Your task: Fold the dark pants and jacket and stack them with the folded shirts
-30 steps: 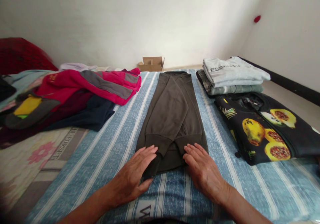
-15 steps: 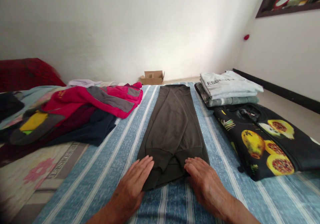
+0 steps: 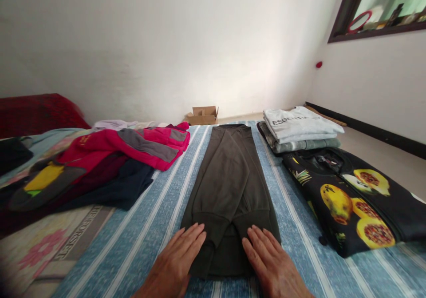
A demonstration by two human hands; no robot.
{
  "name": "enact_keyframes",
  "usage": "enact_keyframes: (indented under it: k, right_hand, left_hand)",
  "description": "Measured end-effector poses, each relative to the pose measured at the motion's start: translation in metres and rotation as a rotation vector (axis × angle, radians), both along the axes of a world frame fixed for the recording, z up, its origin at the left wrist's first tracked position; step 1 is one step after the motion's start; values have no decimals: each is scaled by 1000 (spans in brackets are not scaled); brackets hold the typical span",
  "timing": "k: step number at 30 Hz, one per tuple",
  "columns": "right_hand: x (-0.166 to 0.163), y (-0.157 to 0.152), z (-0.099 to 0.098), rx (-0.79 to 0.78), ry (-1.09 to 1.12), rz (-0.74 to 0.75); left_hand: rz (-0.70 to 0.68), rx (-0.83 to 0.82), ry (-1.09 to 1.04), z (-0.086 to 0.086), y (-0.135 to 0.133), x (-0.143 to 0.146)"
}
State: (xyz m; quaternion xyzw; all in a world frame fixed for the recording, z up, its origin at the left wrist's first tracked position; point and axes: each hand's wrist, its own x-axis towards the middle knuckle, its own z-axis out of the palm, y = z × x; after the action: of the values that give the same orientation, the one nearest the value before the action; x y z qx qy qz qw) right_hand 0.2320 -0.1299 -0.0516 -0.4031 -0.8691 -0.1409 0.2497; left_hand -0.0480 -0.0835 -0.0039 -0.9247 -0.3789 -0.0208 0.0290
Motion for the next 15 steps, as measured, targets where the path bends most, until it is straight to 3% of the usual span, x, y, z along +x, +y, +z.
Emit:
enact_keyframes:
  k: [3,6,11,15]
  right_hand:
    - [1,1,2,-55,8,8]
    - [3,4,18,-255,81,7]
    - [7,18,72,-616,284,-19]
    - [10,33,120,-761,397,-6]
  left_hand:
    - [30,-133,44,7,2,3]
    - [77,-288,52,22,7,5]
    - [178,-448,-62,66,21,10]
    - [168,-466,-143,108,37,15]
